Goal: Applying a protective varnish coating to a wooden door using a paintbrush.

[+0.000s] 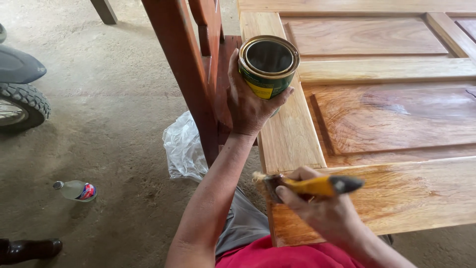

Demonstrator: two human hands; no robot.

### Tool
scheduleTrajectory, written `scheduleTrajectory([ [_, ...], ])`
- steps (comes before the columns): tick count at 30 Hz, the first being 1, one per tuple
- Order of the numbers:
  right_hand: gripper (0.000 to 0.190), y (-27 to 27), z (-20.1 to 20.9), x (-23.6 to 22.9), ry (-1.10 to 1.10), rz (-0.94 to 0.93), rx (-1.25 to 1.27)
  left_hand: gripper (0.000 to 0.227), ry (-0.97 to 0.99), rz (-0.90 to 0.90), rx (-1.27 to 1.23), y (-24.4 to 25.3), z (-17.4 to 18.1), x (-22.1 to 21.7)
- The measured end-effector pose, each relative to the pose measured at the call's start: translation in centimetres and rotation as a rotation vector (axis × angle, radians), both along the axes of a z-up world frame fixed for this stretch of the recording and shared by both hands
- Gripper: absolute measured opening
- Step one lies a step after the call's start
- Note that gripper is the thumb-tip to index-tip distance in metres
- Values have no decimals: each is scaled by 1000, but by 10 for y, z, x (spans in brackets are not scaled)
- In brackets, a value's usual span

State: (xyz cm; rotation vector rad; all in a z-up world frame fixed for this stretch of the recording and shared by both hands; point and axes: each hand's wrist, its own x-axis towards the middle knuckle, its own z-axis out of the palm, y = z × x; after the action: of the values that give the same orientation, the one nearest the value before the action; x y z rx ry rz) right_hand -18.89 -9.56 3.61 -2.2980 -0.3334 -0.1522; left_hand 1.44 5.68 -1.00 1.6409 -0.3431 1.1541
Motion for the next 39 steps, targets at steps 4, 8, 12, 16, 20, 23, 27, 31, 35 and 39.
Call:
scheduleTrajectory([
  [4, 12, -12, 16, 5, 98, 142, 107, 119, 0, -18, -16, 2, 1, -2],
  [8, 13, -20, 16, -4, -259, 645, -110, 120, -8, -6, 0, 2, -3, 2],
  [12, 12, -36, 3, -18, -177, 771, -149, 121, -15, -10, 4, 1, -6, 6],
  [16, 10, -70, 5, -17, 42, 828, -117, 121, -20, 11, 19, 1, -5, 5],
  [20, 16, -73, 15, -18, 122, 619, -67, 122, -3, 29, 25, 1, -5, 3],
  [23, 20, -72, -10, -23, 265, 436, -99, 123, -29, 37, 40, 2, -4, 4],
  [27, 14, -74, -2, -22, 564, 141, -120, 121, -24, 19, 34, 2, -6, 4],
  [31, 14, -77, -4, -26, 472, -119, -6, 122, -12, -14, 8, 1, -7, 5],
  [35, 15, -50, -6, -24, 280, -97, 175, 123, -5, 96, 59, -2, 3, -2],
  [39, 16, -60, -22, -1, 398, -56, 370, 124, -2, 23, 65, -3, 2, -2],
])
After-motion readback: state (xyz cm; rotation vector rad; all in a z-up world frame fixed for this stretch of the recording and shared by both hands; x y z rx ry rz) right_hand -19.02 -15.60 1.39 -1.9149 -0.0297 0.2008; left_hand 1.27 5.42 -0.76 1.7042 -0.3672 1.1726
